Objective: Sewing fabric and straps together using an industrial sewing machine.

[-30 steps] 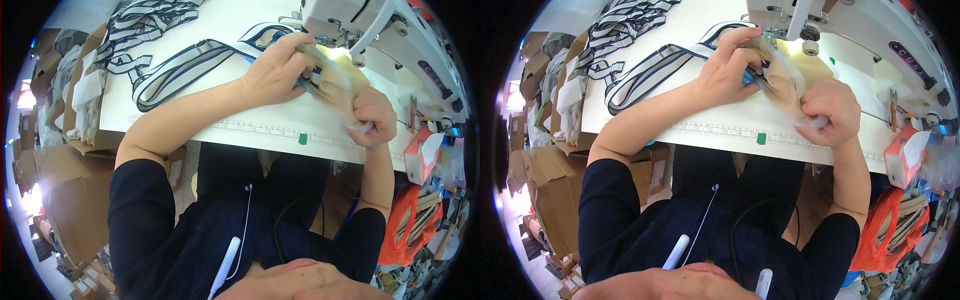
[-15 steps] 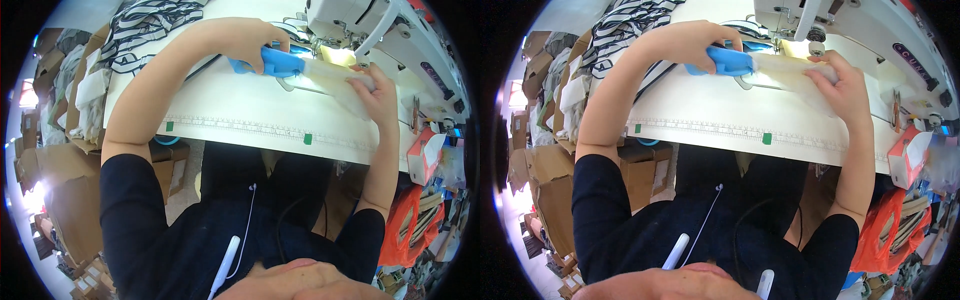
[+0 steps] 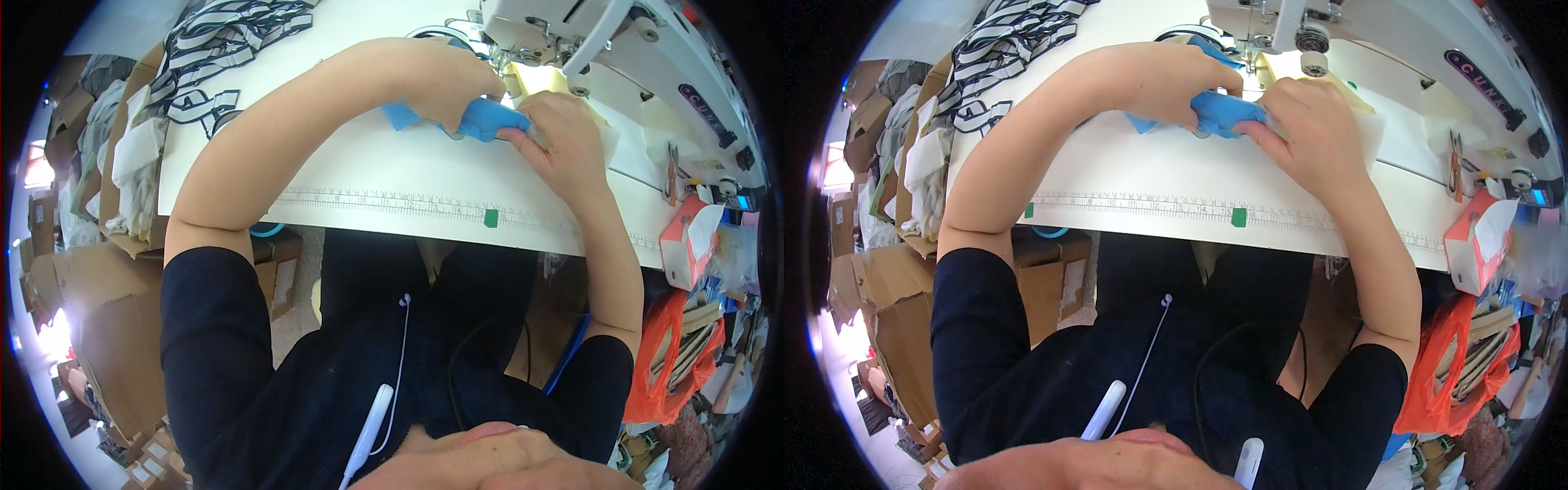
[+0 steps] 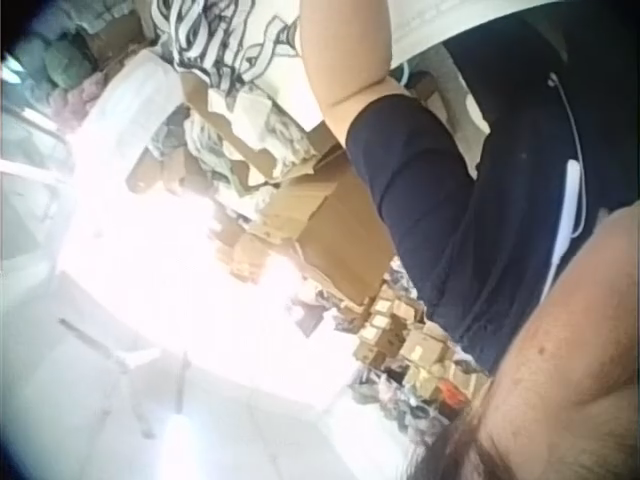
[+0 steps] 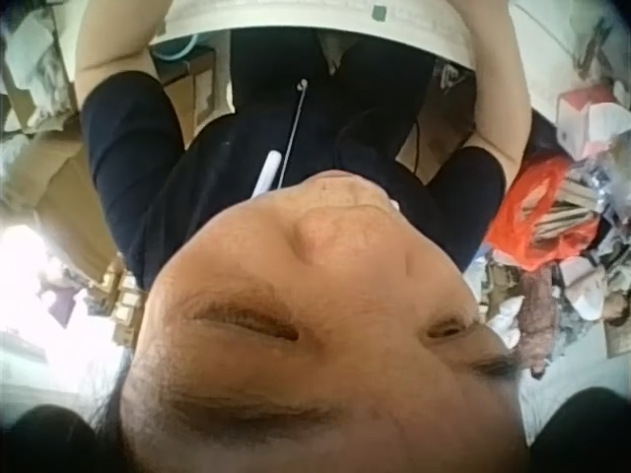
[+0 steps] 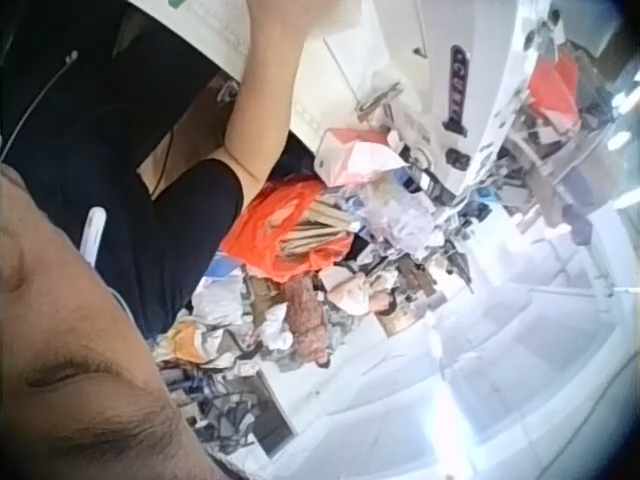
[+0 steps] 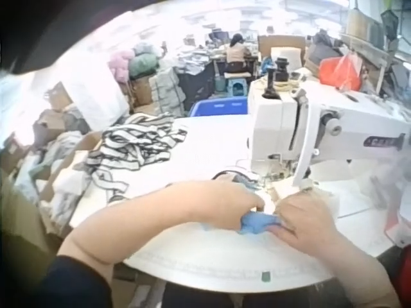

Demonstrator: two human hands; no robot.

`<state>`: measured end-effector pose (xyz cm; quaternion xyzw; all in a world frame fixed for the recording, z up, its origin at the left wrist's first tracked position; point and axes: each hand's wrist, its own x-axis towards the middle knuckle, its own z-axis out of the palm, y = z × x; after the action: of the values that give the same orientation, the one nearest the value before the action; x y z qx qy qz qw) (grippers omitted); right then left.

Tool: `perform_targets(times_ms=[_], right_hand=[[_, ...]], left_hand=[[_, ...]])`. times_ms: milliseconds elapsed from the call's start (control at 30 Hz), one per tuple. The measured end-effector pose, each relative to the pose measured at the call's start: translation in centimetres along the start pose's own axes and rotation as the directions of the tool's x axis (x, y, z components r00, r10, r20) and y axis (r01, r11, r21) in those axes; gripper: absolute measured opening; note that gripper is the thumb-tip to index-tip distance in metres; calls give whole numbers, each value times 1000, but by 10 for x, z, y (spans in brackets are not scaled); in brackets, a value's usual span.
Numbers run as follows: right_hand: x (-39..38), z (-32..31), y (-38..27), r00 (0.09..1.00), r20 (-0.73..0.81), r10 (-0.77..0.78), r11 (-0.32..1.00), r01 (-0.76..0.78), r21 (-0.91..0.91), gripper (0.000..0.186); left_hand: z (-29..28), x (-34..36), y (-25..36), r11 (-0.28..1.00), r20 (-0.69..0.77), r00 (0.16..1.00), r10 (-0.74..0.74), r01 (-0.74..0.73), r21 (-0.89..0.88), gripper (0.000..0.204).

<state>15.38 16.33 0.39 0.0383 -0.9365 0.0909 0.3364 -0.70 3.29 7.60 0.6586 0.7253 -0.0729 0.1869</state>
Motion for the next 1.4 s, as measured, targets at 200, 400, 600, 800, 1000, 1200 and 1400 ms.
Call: perform_targets(times_ms=[200, 400, 600, 800, 1000, 1200, 1400], right_hand=[[-4, -5, 14, 882, 282, 377, 788, -465, 403, 36], [-4, -2, 8, 887, 341, 313, 777, -445, 445, 32], [-6, -2, 12, 909, 266, 322, 778, -414, 472, 32], [-8, 0, 15, 852, 349, 391, 655, -524, 545, 31], [0, -2, -2, 851, 377, 366, 704, -518, 487, 32], [-3, 3, 4, 781, 418, 464, 737, -602, 308, 35], [-7, 13, 23, 989, 100, 108, 992, -101, -75, 17]], left_hand=[[33, -15, -32, 924, -443, 852, 279, -113, 364, 64], [20, -6, 9, 959, -448, 894, -16, -113, -261, 66], [35, -2, 12, 961, -330, 944, -27, -66, -268, 52], [37, 4, 0, 989, -309, 951, -10, -35, -142, 44], [32, 0, -7, 993, -266, 963, -43, 13, -115, 44], [36, 6, -8, 995, -310, 948, -72, 45, -91, 40], [63, 12, -34, 857, -649, 639, 412, -31, 514, 19]])
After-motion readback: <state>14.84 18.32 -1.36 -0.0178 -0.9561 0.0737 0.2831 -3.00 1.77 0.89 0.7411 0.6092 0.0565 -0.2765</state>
